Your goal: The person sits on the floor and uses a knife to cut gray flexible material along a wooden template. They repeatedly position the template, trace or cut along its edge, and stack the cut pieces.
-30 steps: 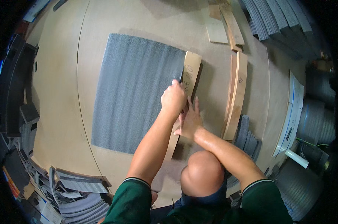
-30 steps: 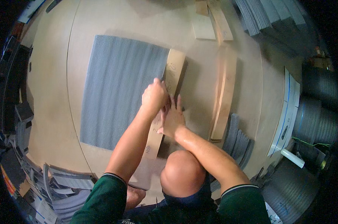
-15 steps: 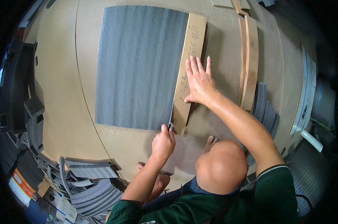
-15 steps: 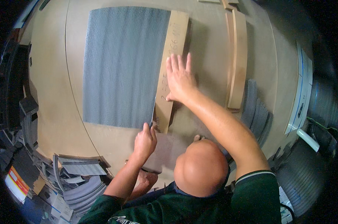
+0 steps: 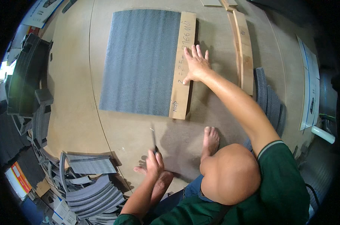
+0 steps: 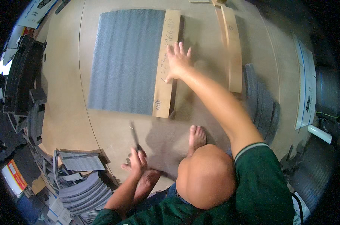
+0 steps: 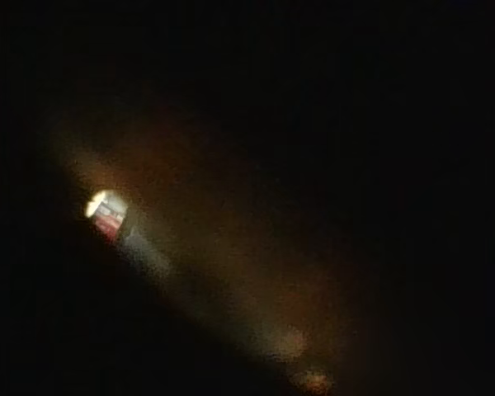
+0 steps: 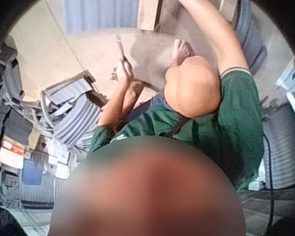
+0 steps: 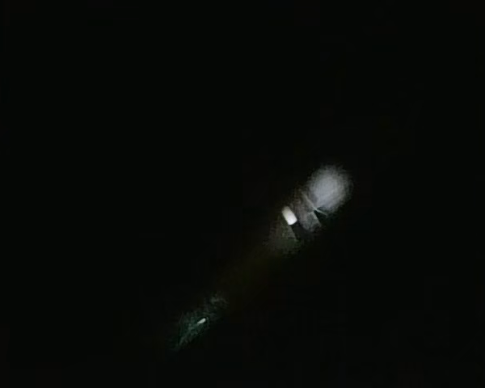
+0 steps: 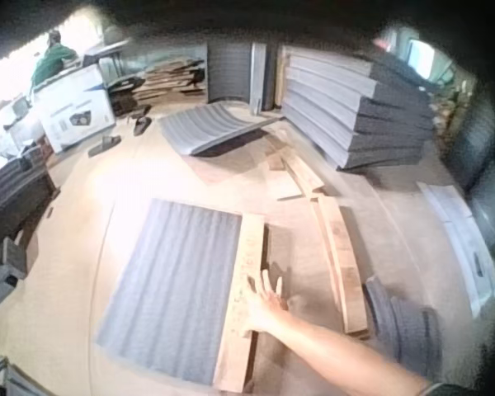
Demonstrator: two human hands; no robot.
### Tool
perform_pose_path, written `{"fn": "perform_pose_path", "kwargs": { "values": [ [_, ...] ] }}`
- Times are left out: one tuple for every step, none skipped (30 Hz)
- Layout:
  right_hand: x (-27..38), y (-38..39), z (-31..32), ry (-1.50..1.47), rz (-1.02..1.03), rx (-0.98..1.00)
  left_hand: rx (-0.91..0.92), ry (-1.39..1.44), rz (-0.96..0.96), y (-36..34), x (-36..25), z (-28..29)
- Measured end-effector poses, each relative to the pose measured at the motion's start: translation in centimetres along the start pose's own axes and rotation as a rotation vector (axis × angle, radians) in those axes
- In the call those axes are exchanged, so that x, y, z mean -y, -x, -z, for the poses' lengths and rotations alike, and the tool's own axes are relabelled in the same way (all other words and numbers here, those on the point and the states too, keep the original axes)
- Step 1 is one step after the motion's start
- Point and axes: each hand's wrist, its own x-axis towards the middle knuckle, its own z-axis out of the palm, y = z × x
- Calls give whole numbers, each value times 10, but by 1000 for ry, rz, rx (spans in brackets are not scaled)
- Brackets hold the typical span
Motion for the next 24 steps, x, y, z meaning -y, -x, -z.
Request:
{"fn": "perform_pose_path", "kwargs": {
  "values": [
    [-4,5,-11,-99,-22,-29,-114,125,-150,-23,-5,4],
    [-8,8,-22,-203,-23,-97,-184,35,-292,-53,-10,9],
    [-12,16,-35,-361,-26,-161,-309,18,-376,-81,-19,10],
    [-14,26,-49,-635,7,-298,-368,23,-480,-112,-30,10],
    [-12,33,-63,-800,-173,-248,-454,6,-528,-142,-37,13],
    [-7,37,-74,-1060,-329,-173,-489,19,-523,-168,-45,10],
    [-7,42,-81,-1338,-398,-44,-532,11,-545,-195,-53,7],
    [-3,45,-87,-1628,-451,164,-472,-68,-488,-215,-55,6],
    [-3,49,-91,-1651,-436,168,-471,-108,-614,-229,-56,2],
    [2,44,-93,-1585,-414,133,-473,-111,-605,-241,-59,-4],
    [7,40,-96,-1632,-413,90,-474,-9,-600,-245,-59,-13],
    [9,33,-96,-1640,-398,112,-416,-57,-468,-247,-57,-20],
    [14,27,-97,-1599,-460,14,-442,-27,-461,-252,-56,-23],
    [22,17,-97,-1530,-576,-84,-339,7,-344,-255,-54,-25],
    [26,7,-93,-1395,-513,-156,-376,20,-394,-262,-54,-23],
    [29,7,-93,-1203,-570,-198,-327,28,-344,-262,-54,-23],
    [37,-11,-82,-1183,-435,-348,-367,61,-397,-278,-58,-14],
    [40,-12,-78,-1131,-357,-431,-302,10,-356,-279,-60,-12],
    [41,-17,-69,-1002,-378,-482,-275,-20,-338,-283,-63,-9],
    [42,-19,-62,-893,-360,-550,-247,-60,-323,-284,-65,-5],
    [37,-20,-53,-885,-342,-578,-249,-55,-312,-284,-68,-3],
    [29,-19,-45,-874,-320,-587,-253,-48,-302,-283,-70,-2],
    [15,-17,-37,-1024,-241,-574,-246,-40,-276,-281,-73,0],
    [0,-9,-34,-1248,-175,-552,-265,27,-292,-278,-75,1]
  ]
}}
